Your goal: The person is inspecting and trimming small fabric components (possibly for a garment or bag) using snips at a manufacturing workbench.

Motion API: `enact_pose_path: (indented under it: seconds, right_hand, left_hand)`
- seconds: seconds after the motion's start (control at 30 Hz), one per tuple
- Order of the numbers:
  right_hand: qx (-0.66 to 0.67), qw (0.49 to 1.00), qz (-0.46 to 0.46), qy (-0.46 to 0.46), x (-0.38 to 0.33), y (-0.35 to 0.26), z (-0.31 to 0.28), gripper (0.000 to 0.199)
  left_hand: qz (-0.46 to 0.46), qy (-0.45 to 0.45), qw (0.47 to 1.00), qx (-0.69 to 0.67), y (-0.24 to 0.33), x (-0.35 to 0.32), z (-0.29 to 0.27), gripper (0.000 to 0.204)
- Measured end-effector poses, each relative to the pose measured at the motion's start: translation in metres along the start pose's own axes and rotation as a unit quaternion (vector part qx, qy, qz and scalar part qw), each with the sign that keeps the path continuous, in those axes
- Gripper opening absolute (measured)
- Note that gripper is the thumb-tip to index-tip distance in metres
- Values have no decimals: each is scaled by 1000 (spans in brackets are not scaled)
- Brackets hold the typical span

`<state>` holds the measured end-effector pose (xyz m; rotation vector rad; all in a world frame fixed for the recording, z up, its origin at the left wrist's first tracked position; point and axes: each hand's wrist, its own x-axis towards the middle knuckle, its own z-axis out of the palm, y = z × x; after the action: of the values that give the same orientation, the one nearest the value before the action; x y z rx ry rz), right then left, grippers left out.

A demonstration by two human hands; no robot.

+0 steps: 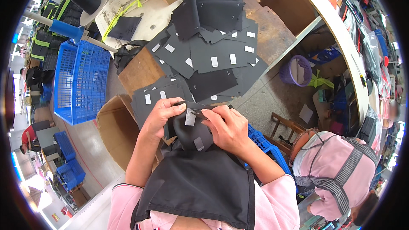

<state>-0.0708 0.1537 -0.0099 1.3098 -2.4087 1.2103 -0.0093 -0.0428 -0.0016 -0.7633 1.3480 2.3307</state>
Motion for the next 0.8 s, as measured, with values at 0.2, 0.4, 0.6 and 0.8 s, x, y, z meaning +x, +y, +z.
enact_pose_path:
  seconds: [0.2,0.4,0.6,0.8]
  right_hand:
    - [14,998,30,58,-4,2,4,31]
    - [18,999,23,35,-7,-7,0,33]
    - [13,998,9,63,-8,-8,2,36]
    - [4,998,36,44,-6,-10,5,30]
  left_hand:
    - [-9,-5,1000,-28,1,-1,1,13]
    - [39,11,998,39,2,-5,3,22]
    - [38,28,999,24,-1,-5,6,24]
    - [49,-2,999,2,-5,-5,3,23]
